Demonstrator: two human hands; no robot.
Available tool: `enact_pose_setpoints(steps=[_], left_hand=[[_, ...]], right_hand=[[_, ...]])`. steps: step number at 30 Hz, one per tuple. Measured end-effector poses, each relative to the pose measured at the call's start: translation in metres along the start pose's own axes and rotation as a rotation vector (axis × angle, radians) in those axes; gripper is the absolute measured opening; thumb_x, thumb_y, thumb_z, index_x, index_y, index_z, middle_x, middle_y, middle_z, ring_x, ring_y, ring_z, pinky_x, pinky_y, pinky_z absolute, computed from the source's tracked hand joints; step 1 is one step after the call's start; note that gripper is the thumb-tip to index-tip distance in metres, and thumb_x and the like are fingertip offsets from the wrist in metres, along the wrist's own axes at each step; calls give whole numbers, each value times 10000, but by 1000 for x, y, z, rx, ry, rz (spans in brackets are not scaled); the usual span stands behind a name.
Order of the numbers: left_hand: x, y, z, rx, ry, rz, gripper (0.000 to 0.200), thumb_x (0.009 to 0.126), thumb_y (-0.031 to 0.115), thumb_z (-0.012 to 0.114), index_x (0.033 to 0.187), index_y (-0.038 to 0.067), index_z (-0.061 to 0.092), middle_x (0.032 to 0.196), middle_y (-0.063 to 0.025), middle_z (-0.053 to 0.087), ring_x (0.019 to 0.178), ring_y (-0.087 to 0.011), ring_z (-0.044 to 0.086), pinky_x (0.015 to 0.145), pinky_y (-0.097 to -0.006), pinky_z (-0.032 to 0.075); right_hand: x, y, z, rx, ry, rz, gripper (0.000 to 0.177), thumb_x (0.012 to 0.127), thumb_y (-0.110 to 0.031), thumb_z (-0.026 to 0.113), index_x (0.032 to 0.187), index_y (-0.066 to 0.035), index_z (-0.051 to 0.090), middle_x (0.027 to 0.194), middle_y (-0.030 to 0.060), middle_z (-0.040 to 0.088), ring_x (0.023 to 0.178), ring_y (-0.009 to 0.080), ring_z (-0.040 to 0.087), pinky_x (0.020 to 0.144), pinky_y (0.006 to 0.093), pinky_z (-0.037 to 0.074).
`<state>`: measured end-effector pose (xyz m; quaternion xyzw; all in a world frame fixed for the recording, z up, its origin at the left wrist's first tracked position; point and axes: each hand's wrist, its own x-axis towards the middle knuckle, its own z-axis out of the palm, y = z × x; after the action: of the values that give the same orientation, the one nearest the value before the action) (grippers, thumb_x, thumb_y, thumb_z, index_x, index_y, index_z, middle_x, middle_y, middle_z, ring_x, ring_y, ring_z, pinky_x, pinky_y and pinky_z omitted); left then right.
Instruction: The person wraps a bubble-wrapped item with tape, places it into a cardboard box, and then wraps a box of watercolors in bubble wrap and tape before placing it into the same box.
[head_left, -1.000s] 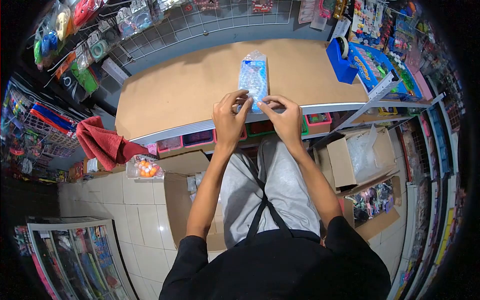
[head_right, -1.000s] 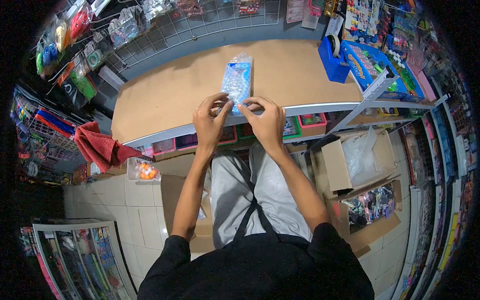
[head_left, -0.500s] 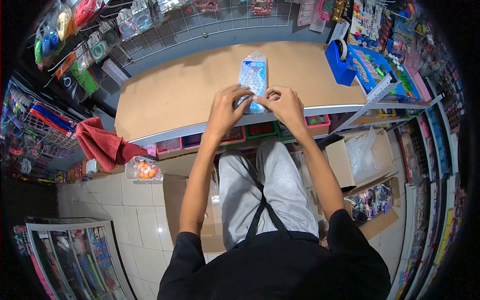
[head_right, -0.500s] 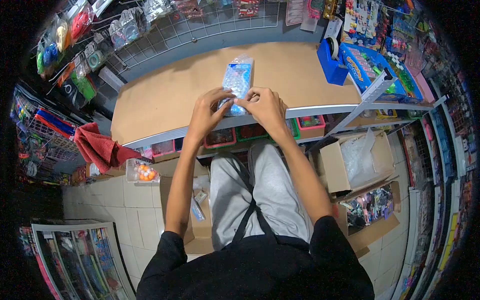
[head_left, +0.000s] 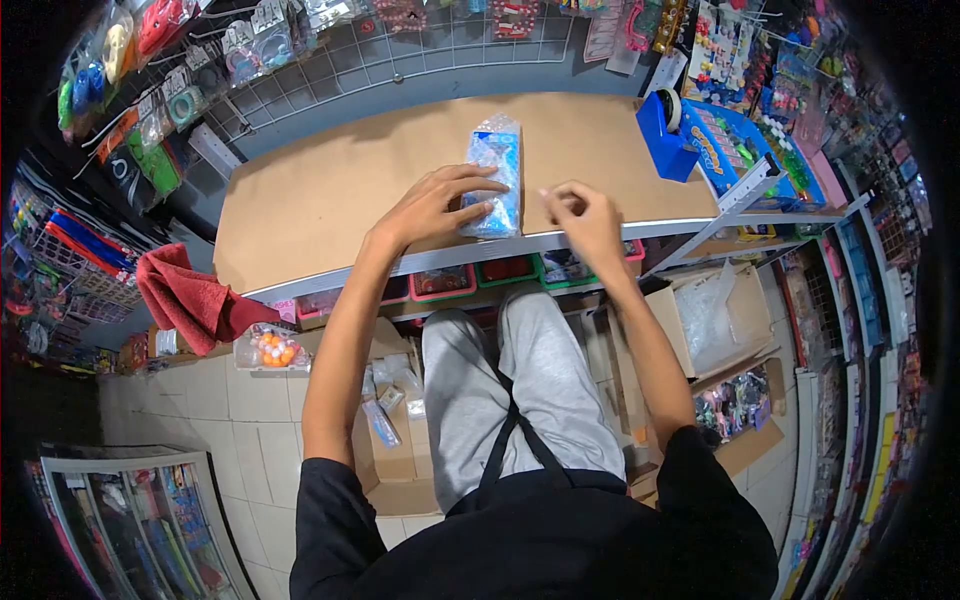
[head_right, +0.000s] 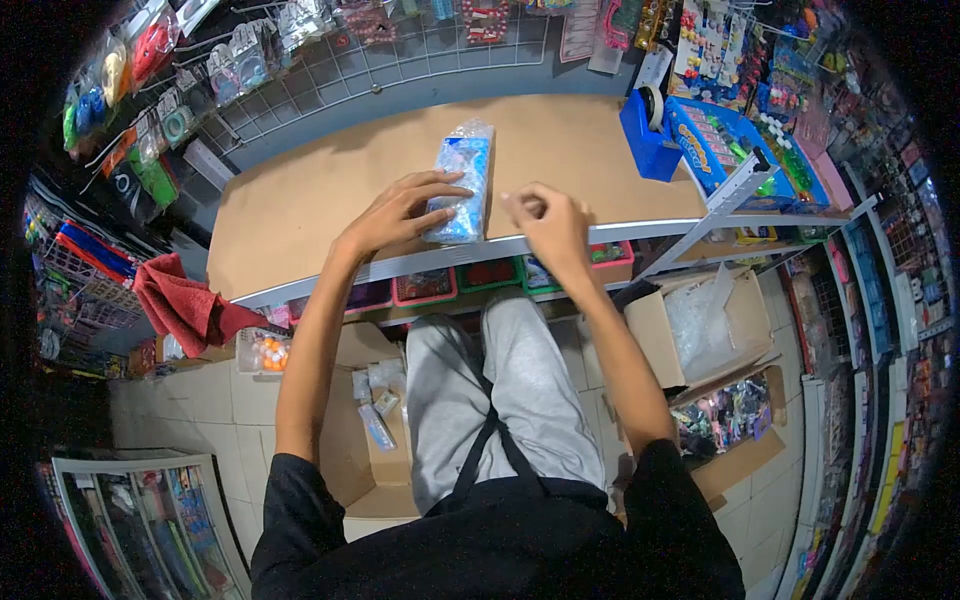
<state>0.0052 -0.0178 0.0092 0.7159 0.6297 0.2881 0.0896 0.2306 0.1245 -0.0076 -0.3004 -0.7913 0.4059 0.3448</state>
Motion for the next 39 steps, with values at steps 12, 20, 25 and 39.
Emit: enact_pose_setpoints(steps=[12, 20, 25, 39], left_hand=[[5, -4, 8, -39, 102, -42, 305, 920, 369, 701, 1177, 224, 776, 1505, -74, 529, 1419, -313, 437, 1201, -480, 280], [6, -4, 9, -110, 57, -84, 308, 919, 287, 709, 1195, 167, 771, 1572, -109, 465, 1509, -360, 319, 1242, -496, 225], [5, -6, 12, -104, 122, -54, 288, 908, 308, 701, 1156, 189, 787, 1514, -93, 533, 1436, -354, 434, 1204, -474, 310], [6, -10, 12, -138, 124, -47, 294, 895, 314, 716, 1150, 188, 791, 1510, -91, 535, 1434, -353, 434, 1201, -481, 311]], right_hand=[[117, 57, -206, -544, 244, -129, 213, 962, -128, 633, 1076, 0, 759, 899, 126, 763, 838, 191, 723, 755, 336, 552], [155, 63, -221, -520, -32, 341, 304, 890, -304, 746, 803, -16, 794, 725, 75, 730, 609, 142, 585, 605, 342, 449], [151, 51, -224, -291, -91, 496, 278, 880, -339, 769, 827, -69, 807, 691, -14, 681, 497, 67, 359, 476, 290, 281], [132, 40, -226, -258, -13, 567, 322, 855, -379, 789, 985, -85, 810, 1187, 67, 729, 927, 140, 592, 808, 371, 418]])
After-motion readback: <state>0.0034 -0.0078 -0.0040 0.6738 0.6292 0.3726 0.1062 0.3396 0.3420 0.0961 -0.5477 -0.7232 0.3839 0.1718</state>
